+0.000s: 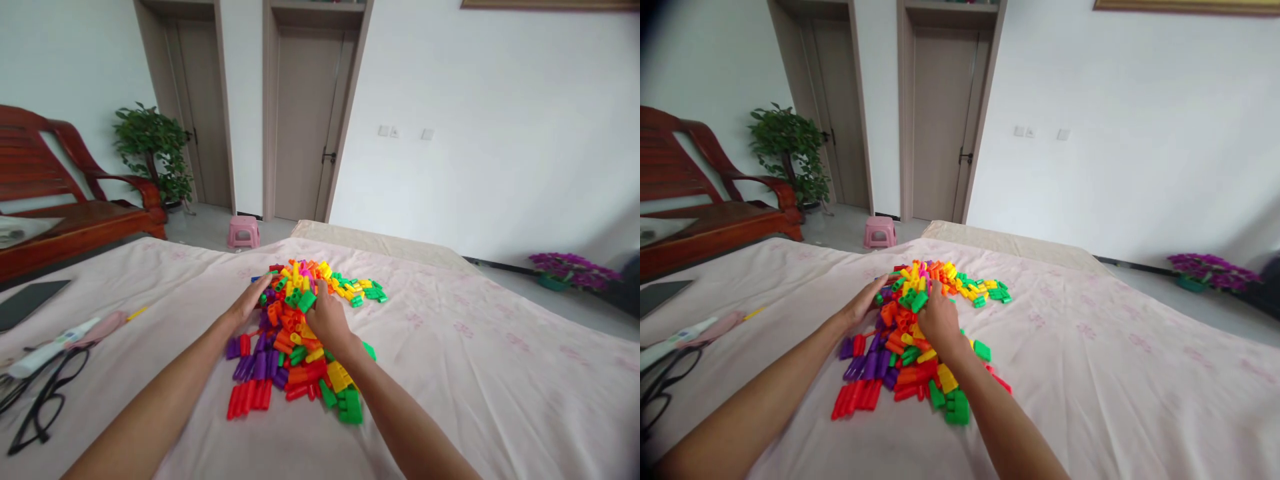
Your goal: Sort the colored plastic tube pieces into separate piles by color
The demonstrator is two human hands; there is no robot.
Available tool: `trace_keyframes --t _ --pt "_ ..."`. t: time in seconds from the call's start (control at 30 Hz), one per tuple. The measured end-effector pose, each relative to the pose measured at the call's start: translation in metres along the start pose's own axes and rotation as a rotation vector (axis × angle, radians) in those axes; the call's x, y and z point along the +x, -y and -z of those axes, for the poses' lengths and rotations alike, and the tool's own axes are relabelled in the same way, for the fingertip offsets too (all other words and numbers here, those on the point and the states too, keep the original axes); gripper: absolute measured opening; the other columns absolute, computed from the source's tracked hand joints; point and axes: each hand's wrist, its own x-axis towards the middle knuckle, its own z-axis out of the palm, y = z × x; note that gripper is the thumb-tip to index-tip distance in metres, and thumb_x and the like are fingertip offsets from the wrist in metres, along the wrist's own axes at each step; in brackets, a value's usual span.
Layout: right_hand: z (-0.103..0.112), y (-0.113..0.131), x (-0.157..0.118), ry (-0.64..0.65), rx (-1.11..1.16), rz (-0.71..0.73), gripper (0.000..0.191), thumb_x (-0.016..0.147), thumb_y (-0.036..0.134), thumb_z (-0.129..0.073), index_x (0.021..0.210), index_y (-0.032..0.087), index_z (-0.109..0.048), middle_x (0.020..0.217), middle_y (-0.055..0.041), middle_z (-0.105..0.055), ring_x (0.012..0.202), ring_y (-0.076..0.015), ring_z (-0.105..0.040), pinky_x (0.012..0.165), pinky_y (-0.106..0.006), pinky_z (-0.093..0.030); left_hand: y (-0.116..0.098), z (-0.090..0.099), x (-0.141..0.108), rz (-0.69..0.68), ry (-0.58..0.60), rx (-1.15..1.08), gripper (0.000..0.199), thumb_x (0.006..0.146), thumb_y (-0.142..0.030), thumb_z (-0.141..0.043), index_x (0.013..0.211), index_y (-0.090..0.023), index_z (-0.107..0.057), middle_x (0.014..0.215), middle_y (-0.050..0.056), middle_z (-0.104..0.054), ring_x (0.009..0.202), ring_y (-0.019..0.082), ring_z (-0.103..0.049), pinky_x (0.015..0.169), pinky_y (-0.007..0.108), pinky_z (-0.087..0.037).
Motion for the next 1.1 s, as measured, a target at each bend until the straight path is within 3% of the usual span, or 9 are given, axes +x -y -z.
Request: trace_keyframes --t 0.13,0.23,0.3,0.4,0.57,0.67,0.77,0.9,1.1 --pt "0.007 0.03 0.001 0.016 -0.092 0.101 0.052 0.094 0.018 -0.039 0.144 0.01 -0.037 0.102 -0.0161 -0.072 0.088 -0.0266 -0.07 0.078 -0.032 -0.048 -0.006 0.025 -0.01 0.102 0.032 0.053 0.066 0.09 -0.065 -0.04 0.134 -0.02 -0.061 0.135 0.01 -0.065 0.123 0.028 -0.061 0.101 0.043 -0.049" --pt "0.018 0.019 0.004 -0.049 -0.047 0.082 0.056 0.092 0.017 -0.04 0.147 0.009 -0.036 0.098 -0.0151 -0.072 0.086 -0.026 -0.069 0.078 -0.032 -0.049 -0.007 0.039 -0.019 0.047 0.026 0.226 0.064 0.089 -0.065 -0.043 0.13 -0.021 -0.063 0.139 0.009 -0.062 0.129 0.028 -0.056 0.105 0.041 -0.046" --pt "0.028 -0.009 0.003 -0.119 0.043 -0.007 0.056 0.09 0.018 -0.04 0.146 0.01 -0.039 0.096 -0.0142 -0.072 0.085 -0.0252 -0.069 0.076 -0.032 -0.05 -0.003 0.047 -0.027 -0.01 0.002 0.342 0.065 0.088 -0.064 -0.045 0.132 -0.019 -0.062 0.14 0.011 -0.061 0.132 0.029 -0.053 0.11 0.042 -0.042" --pt "0.046 -0.077 -0.016 -0.167 0.303 -0.235 0.056 0.088 0.022 -0.042 0.144 0.014 -0.042 0.091 -0.0106 -0.072 0.073 -0.0218 -0.069 0.064 -0.03 -0.053 0.007 0.055 -0.044 -0.078 -0.064 0.535 0.07 0.088 -0.063 -0.048 0.141 -0.018 -0.056 0.148 0.014 -0.052 0.142 0.031 -0.042 0.118 0.045 -0.032" --pt "0.069 -0.198 -0.091 -0.202 0.599 -0.566 0.067 0.081 0.032 -0.053 0.144 0.013 -0.04 0.082 -0.0069 -0.07 0.066 -0.0221 -0.07 0.054 -0.03 -0.056 0.021 0.054 -0.09 -0.221 -0.018 0.806 0.08 0.086 -0.061 -0.056 0.155 -0.025 -0.037 0.163 0.015 -0.027 0.149 0.035 -0.026 0.117 0.052 -0.03" --pt "0.072 -0.232 -0.135 -0.199 0.51 -0.672 0.069 0.077 0.034 -0.055 0.143 0.015 -0.044 0.079 -0.0068 -0.07 0.062 -0.023 -0.069 0.05 -0.031 -0.054 0.028 0.036 -0.115 -0.338 0.074 0.902 0.098 0.074 -0.064 -0.07 0.158 -0.029 -0.033 0.164 0.017 -0.024 0.148 0.042 -0.026 0.114 0.057 -0.033" --pt "0.063 -0.228 -0.156 -0.138 0.425 -0.677 0.068 0.076 0.035 -0.054 0.141 0.017 -0.047 0.07 -0.0037 -0.069 0.054 -0.0218 -0.066 0.048 -0.03 -0.051 0.036 0.009 -0.129 -0.371 0.082 0.976 0.11 0.061 -0.059 -0.081 0.157 -0.031 -0.035 0.163 0.018 -0.024 0.145 0.047 -0.028 0.111 0.061 -0.034" --pt "0.041 -0.187 -0.148 -0.087 0.376 -0.586 0.066 0.077 0.037 -0.051 0.14 0.017 -0.048 0.065 0.0 -0.067 0.054 -0.0218 -0.065 0.052 -0.031 -0.051 0.042 -0.022 -0.128 -0.324 -0.01 1.046 0.106 0.062 -0.041 -0.082 0.156 -0.031 -0.034 0.163 0.018 -0.021 0.147 0.045 -0.025 0.111 0.062 -0.031" --pt "0.003 -0.126 -0.115 -0.106 0.375 -0.374 0.054 0.079 0.034 -0.048 0.13 0.017 -0.055 0.098 -0.008 -0.074 0.089 -0.0233 -0.07 0.077 -0.032 -0.054 0.037 -0.035 -0.117 -0.274 -0.077 0.969 0.094 0.059 -0.034 -0.082 0.147 -0.033 -0.047 0.158 0.013 -0.028 0.143 0.042 -0.03 0.11 0.059 -0.035"
